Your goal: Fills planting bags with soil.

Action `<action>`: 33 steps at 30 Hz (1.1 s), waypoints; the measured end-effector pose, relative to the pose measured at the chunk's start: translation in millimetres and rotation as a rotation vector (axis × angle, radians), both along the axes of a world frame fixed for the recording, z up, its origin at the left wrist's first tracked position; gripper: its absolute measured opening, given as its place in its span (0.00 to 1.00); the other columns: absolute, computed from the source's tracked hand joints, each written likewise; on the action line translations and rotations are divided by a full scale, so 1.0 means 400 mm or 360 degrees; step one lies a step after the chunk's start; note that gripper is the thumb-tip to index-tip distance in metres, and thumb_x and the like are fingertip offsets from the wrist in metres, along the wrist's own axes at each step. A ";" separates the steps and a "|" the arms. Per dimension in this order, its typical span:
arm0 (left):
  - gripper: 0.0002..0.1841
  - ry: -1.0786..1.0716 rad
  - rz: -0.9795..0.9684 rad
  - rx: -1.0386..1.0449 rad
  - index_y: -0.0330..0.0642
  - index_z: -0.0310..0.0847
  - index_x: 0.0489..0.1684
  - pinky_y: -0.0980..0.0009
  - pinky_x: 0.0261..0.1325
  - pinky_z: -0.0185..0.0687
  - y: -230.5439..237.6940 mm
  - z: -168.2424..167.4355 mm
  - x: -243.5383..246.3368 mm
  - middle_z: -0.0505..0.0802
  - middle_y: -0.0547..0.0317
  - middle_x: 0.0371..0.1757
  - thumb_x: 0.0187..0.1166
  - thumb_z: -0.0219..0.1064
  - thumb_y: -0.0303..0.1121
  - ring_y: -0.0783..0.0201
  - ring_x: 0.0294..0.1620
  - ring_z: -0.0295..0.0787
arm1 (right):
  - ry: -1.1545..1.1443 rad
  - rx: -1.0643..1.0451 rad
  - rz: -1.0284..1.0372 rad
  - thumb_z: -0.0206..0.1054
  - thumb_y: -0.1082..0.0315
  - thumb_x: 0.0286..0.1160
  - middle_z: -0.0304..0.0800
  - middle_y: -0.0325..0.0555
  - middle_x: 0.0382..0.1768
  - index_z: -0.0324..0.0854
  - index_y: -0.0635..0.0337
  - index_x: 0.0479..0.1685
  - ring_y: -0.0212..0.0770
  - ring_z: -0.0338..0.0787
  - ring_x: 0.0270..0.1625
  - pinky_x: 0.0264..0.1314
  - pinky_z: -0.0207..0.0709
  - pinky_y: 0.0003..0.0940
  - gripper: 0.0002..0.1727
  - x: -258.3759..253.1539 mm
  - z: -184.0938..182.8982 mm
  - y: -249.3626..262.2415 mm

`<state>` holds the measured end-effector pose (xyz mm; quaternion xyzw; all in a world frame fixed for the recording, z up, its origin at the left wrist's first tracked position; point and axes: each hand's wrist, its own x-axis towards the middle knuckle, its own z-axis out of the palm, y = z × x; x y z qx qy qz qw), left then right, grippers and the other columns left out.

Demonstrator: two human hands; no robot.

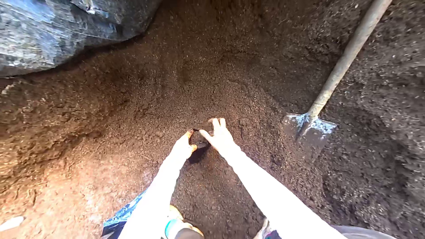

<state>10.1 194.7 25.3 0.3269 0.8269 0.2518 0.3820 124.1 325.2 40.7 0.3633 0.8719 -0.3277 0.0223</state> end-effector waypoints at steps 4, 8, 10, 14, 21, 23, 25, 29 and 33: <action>0.38 -0.0030 -0.0024 -0.0021 0.48 0.50 0.96 0.46 0.71 0.82 -0.017 0.028 0.001 0.73 0.39 0.86 0.84 0.64 0.30 0.43 0.70 0.87 | -0.0579 0.0181 0.0402 0.50 0.51 0.93 0.82 0.55 0.74 0.81 0.56 0.72 0.58 0.83 0.75 0.71 0.75 0.65 0.25 -0.011 0.003 0.003; 0.38 0.0028 -0.0027 0.0166 0.47 0.53 0.95 0.48 0.71 0.80 -0.053 0.074 0.001 0.65 0.47 0.92 0.82 0.65 0.25 0.47 0.73 0.84 | -0.0322 0.0260 0.0257 0.53 0.53 0.92 0.87 0.54 0.66 0.84 0.58 0.59 0.57 0.88 0.67 0.63 0.80 0.63 0.20 0.009 0.024 -0.006; 0.39 0.0086 -0.0097 0.0129 0.44 0.55 0.94 0.46 0.85 0.67 -0.056 0.020 0.014 0.66 0.48 0.93 0.79 0.67 0.25 0.47 0.86 0.72 | -0.0334 0.0271 0.0227 0.57 0.53 0.90 0.84 0.57 0.69 0.82 0.58 0.66 0.59 0.84 0.72 0.69 0.78 0.62 0.21 0.021 -0.024 -0.015; 0.39 0.0084 -0.0179 0.0151 0.42 0.56 0.93 0.49 0.90 0.61 -0.049 -0.012 0.013 0.69 0.47 0.91 0.77 0.66 0.22 0.51 0.89 0.67 | 0.0116 0.0277 0.0634 0.58 0.72 0.84 0.85 0.58 0.68 0.84 0.62 0.66 0.56 0.81 0.76 0.81 0.72 0.49 0.17 0.012 -0.021 -0.036; 0.36 0.0534 -0.0002 -0.0234 0.45 0.66 0.86 0.30 0.76 0.65 0.023 0.040 0.003 0.75 0.38 0.83 0.78 0.71 0.46 0.35 0.86 0.65 | -0.0252 0.0041 0.0964 0.43 0.56 0.94 0.62 0.58 0.89 0.67 0.66 0.84 0.50 0.62 0.92 0.93 0.56 0.46 0.30 0.017 -0.072 -0.080; 0.29 0.0655 -0.0147 -0.0292 0.47 0.72 0.83 0.31 0.72 0.68 0.069 -0.010 -0.006 0.78 0.37 0.80 0.83 0.67 0.43 0.33 0.83 0.69 | -0.0256 0.0032 0.0897 0.46 0.42 0.92 0.56 0.59 0.92 0.58 0.67 0.90 0.51 0.56 0.94 0.95 0.51 0.46 0.40 0.045 -0.082 -0.101; 0.20 0.0695 -0.0329 -0.0250 0.49 0.79 0.77 0.34 0.62 0.81 0.087 -0.059 0.004 0.88 0.39 0.69 0.88 0.59 0.34 0.35 0.69 0.85 | -0.0212 0.0065 0.0803 0.53 0.36 0.86 0.49 0.60 0.94 0.51 0.66 0.93 0.52 0.52 0.95 0.96 0.49 0.45 0.49 0.087 -0.100 -0.128; 0.20 0.0353 -0.0575 -0.0042 0.50 0.75 0.79 0.33 0.65 0.80 0.038 -0.064 0.087 0.89 0.36 0.66 0.94 0.49 0.33 0.33 0.67 0.87 | -0.0225 0.0146 0.0613 0.57 0.31 0.79 0.46 0.69 0.93 0.47 0.71 0.93 0.60 0.51 0.95 0.95 0.50 0.48 0.57 0.194 -0.133 -0.180; 0.21 0.0167 -0.0795 0.0120 0.45 0.72 0.82 0.36 0.66 0.79 -0.044 -0.090 0.205 0.88 0.34 0.66 0.95 0.45 0.31 0.32 0.65 0.87 | -0.0627 0.0001 0.0617 0.53 0.31 0.82 0.60 0.70 0.88 0.57 0.74 0.88 0.62 0.60 0.91 0.92 0.55 0.52 0.53 0.259 -0.174 -0.243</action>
